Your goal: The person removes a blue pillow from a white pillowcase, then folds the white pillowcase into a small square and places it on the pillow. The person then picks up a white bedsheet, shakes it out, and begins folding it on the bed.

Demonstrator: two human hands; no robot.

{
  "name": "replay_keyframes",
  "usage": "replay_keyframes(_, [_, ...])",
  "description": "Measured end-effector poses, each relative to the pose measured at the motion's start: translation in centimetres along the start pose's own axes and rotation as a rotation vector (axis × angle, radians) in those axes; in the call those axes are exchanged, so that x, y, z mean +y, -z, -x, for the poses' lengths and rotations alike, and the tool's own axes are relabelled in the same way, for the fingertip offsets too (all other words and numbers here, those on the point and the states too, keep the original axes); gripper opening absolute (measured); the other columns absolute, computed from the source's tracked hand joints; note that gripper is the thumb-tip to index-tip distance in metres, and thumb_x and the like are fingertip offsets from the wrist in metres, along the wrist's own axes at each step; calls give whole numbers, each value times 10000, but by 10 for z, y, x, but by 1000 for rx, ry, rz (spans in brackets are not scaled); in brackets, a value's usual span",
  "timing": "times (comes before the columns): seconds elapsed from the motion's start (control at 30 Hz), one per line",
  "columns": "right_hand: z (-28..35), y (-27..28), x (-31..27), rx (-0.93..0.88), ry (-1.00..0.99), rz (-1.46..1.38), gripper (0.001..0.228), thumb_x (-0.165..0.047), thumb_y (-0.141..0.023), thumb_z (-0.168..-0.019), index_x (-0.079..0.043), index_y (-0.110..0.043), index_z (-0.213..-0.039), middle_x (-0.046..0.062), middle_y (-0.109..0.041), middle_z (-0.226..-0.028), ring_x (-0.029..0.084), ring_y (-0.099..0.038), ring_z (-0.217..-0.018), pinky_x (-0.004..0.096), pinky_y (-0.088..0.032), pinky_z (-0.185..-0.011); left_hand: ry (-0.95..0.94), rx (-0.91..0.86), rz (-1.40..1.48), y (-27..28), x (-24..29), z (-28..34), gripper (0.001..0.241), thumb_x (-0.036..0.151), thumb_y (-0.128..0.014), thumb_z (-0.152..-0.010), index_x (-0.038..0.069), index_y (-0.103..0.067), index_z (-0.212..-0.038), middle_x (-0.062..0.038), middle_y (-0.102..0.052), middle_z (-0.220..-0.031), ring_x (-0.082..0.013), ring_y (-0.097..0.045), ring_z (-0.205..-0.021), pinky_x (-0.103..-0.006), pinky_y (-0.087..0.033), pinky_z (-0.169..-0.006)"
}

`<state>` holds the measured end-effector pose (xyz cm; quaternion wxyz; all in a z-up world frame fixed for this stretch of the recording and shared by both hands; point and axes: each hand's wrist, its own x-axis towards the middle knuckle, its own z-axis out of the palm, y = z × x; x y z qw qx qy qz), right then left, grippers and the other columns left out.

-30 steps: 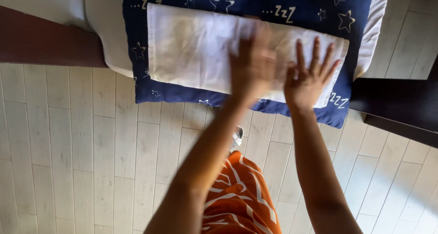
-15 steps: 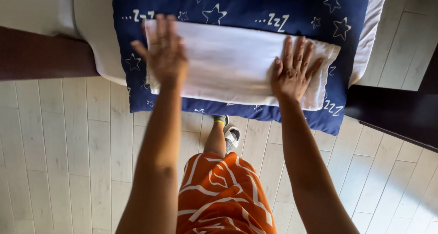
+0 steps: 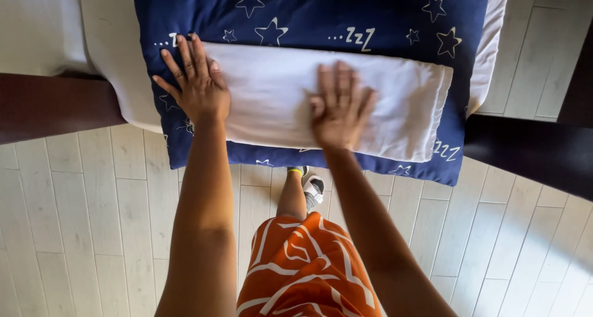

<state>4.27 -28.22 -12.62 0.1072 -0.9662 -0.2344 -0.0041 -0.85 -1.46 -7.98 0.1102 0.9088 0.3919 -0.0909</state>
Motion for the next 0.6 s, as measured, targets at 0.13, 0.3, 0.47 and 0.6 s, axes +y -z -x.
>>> replay_keyframes(0.13, [-9, 32, 84, 19, -366, 171, 653, -561, -361, -1121, -298, -169, -1687, 47, -98, -1758, 338, -70, -1620, 654, 14, -1260, -2, 32, 14, -8, -1, -3, 596, 431, -159, -1116, 287, -118, -1693, 19, -49, -1768, -344, 37, -1614, -662, 91, -1233])
replay_keyframes(0.3, [-12, 35, 172, 130, -744, -149, 825, -562, -539, -1068, -85, -169, -1631, 210, -255, -1644, 395, -179, -1516, 684, -40, -1178, -52, 158, 27, -27, -16, -6, 585, 444, -238, -1135, 258, -191, -1688, -17, -147, -1755, -360, -59, -1605, -688, -6, -1236])
replay_keyframes(0.47, [-22, 67, 197, -128, -772, -1127, 445, -189, -856, -869, -27, -691, -1250, 140, -738, -1230, 352, -695, -1169, 448, -575, -1031, -25, 101, 548, -3, -50, -27, 666, 386, -752, -906, 143, -493, -1469, -137, -593, -1388, -294, -573, -1257, -478, -421, -1106])
replay_keyframes(0.6, [-35, 116, 210, -157, -797, -1252, 442, -114, -853, -860, -33, -671, -1255, 112, -740, -1240, 294, -705, -1176, 419, -556, -1038, -13, -279, 998, 56, -78, -36, 573, 218, -844, -823, 40, -623, -1321, -125, -726, -1221, -222, -711, -1086, -381, -546, -975])
